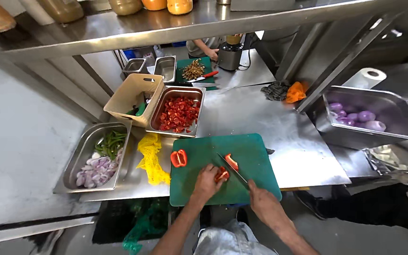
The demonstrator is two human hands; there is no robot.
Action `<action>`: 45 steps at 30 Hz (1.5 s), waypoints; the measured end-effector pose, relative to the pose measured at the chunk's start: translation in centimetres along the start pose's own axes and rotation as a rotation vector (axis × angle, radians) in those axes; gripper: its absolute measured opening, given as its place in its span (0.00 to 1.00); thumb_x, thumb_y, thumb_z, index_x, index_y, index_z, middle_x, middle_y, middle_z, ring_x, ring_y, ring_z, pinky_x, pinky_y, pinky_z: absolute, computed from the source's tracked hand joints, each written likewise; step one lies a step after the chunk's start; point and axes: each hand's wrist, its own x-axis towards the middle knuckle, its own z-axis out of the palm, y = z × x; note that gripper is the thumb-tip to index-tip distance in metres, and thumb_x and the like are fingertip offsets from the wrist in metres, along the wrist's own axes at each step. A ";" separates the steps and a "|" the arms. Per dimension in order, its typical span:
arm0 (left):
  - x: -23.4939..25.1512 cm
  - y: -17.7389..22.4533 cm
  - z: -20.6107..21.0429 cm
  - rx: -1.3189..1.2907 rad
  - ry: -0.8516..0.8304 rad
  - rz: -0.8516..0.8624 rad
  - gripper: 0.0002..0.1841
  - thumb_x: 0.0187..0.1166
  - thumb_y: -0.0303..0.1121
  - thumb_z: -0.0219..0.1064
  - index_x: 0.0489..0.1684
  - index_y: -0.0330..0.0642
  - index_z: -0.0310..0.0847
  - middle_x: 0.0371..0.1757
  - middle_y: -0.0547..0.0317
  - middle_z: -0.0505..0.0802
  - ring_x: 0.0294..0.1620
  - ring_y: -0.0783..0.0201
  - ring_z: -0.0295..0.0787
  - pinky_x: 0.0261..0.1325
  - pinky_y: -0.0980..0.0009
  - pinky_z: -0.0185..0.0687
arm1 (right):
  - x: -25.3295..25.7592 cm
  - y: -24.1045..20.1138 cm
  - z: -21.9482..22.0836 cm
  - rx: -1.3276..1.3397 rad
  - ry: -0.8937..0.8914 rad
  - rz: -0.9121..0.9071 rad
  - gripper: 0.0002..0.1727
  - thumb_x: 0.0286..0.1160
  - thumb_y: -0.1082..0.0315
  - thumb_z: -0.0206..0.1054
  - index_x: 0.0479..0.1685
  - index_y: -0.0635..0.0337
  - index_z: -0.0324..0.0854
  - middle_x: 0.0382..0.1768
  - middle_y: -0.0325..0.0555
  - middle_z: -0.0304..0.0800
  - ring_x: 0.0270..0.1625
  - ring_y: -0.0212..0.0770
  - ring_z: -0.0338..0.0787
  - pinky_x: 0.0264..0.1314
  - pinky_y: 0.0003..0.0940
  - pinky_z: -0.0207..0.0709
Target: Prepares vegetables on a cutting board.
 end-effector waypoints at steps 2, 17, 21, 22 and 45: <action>-0.2 0.0 -0.4 -0.035 0.003 -0.015 0.26 0.75 0.56 0.72 0.61 0.44 0.89 0.66 0.50 0.89 0.70 0.56 0.86 0.77 0.59 0.80 | -1.4 -0.8 -1.1 -0.023 -0.012 -0.005 0.23 0.91 0.60 0.49 0.81 0.50 0.67 0.47 0.60 0.92 0.52 0.64 0.93 0.54 0.60 0.85; -1.3 -2.1 0.0 -0.106 0.057 0.239 0.18 0.72 0.47 0.78 0.51 0.46 0.92 0.60 0.54 0.92 0.69 0.58 0.85 0.77 0.61 0.79 | 0.0 -2.7 -1.8 -0.095 -0.116 -0.051 0.25 0.89 0.64 0.50 0.85 0.50 0.63 0.52 0.63 0.90 0.58 0.65 0.91 0.58 0.61 0.84; -1.7 -2.7 0.2 -0.083 0.015 0.230 0.13 0.75 0.44 0.75 0.47 0.46 0.93 0.59 0.57 0.93 0.68 0.61 0.85 0.77 0.64 0.79 | -0.1 -3.6 0.3 -0.124 -0.136 -0.042 0.29 0.86 0.70 0.52 0.87 0.50 0.60 0.53 0.64 0.90 0.57 0.66 0.92 0.56 0.62 0.84; -1.7 -2.8 0.3 -0.077 0.006 0.233 0.13 0.76 0.44 0.74 0.46 0.46 0.93 0.58 0.58 0.93 0.68 0.62 0.86 0.77 0.65 0.79 | 0.9 -3.4 1.3 -0.093 -0.137 -0.054 0.29 0.87 0.69 0.52 0.89 0.50 0.58 0.54 0.63 0.90 0.57 0.65 0.92 0.57 0.62 0.85; 0.8 1.6 5.3 0.150 0.246 -0.023 0.40 0.69 0.75 0.62 0.76 0.61 0.81 0.76 0.58 0.84 0.80 0.49 0.75 0.76 0.46 0.76 | 0.2 4.0 -1.8 0.382 0.078 -0.077 0.20 0.90 0.55 0.57 0.74 0.54 0.70 0.43 0.53 0.88 0.44 0.51 0.91 0.49 0.55 0.85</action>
